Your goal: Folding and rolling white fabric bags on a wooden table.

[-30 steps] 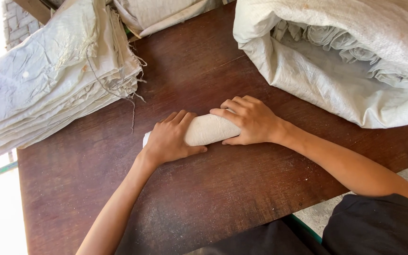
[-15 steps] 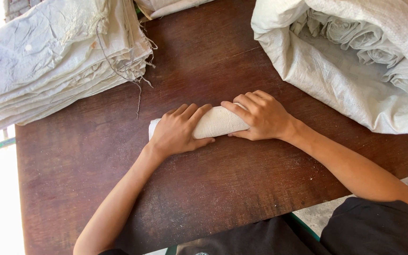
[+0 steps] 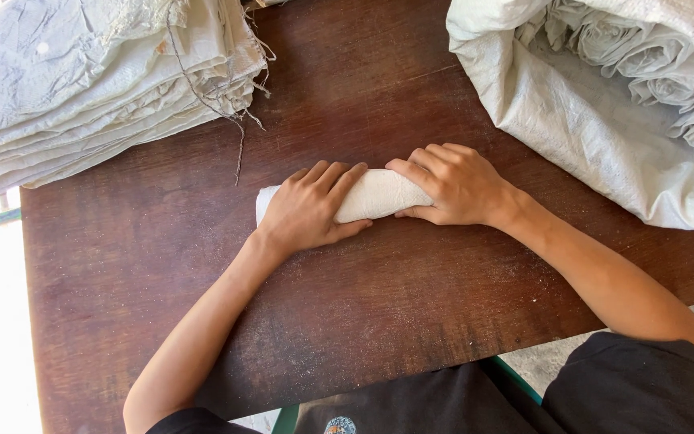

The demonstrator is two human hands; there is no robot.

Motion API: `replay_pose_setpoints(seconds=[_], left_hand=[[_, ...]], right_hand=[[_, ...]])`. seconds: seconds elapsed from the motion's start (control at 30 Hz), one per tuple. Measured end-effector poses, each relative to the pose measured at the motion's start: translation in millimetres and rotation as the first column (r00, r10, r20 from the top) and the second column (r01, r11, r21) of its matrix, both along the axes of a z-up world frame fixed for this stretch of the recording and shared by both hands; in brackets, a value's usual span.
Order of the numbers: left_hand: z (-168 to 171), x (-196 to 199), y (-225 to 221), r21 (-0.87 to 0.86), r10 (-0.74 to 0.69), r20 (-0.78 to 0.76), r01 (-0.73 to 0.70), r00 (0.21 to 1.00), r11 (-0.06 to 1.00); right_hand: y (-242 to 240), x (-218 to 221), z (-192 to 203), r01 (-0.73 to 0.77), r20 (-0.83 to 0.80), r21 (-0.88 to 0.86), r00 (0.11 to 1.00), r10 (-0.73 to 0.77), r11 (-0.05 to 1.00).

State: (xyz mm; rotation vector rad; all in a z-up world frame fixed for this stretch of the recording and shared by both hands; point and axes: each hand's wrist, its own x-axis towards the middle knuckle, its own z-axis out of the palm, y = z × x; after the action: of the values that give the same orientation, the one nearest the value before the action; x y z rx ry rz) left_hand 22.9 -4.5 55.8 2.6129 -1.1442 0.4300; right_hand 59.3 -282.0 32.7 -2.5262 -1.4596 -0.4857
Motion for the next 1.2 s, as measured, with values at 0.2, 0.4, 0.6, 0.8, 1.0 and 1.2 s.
replay_pose_setpoints(seconds=[0.2, 0.4, 0.6, 0.8, 1.0, 1.2], left_hand=[[-1.6, 0.6, 0.1, 0.023, -0.007, -0.010, 0.007, 1.000, 1.000], [-0.8, 1.1, 1.2, -0.015, 0.000, -0.026, 0.000, 1.000, 1.000], [7.2, 1.7, 2.5, -0.070, -0.036, -0.064, 0.031, 0.997, 0.997], [9.1, 4.5, 2.8, -0.098, -0.063, -0.113, 0.052, 0.992, 0.994], [9.8, 5.5, 3.3, -0.109, -0.083, -0.116, 0.071, 0.990, 0.991], [5.1, 6.8, 4.4, -0.090, -0.098, -0.097, 0.089, 0.990, 0.992]], right_hand=[[2.2, -1.0, 0.3, -0.005, 0.051, 0.024, 0.999, 0.004, 1.000], [-0.1, -0.9, 2.1, -0.016, 0.061, 0.024, 0.998, 0.014, 1.000], [1.4, -1.8, 2.8, -0.015, 0.076, 0.028, 0.997, 0.013, 0.999], [2.1, -1.0, 3.6, -0.009, 0.026, -0.002, 1.000, 0.009, 1.000], [0.3, 2.6, -2.0, -0.050, 0.023, 0.026, 0.999, 0.050, 0.998], [-3.7, 5.0, -8.1, -0.053, 0.045, 0.042, 0.998, 0.051, 0.998]])
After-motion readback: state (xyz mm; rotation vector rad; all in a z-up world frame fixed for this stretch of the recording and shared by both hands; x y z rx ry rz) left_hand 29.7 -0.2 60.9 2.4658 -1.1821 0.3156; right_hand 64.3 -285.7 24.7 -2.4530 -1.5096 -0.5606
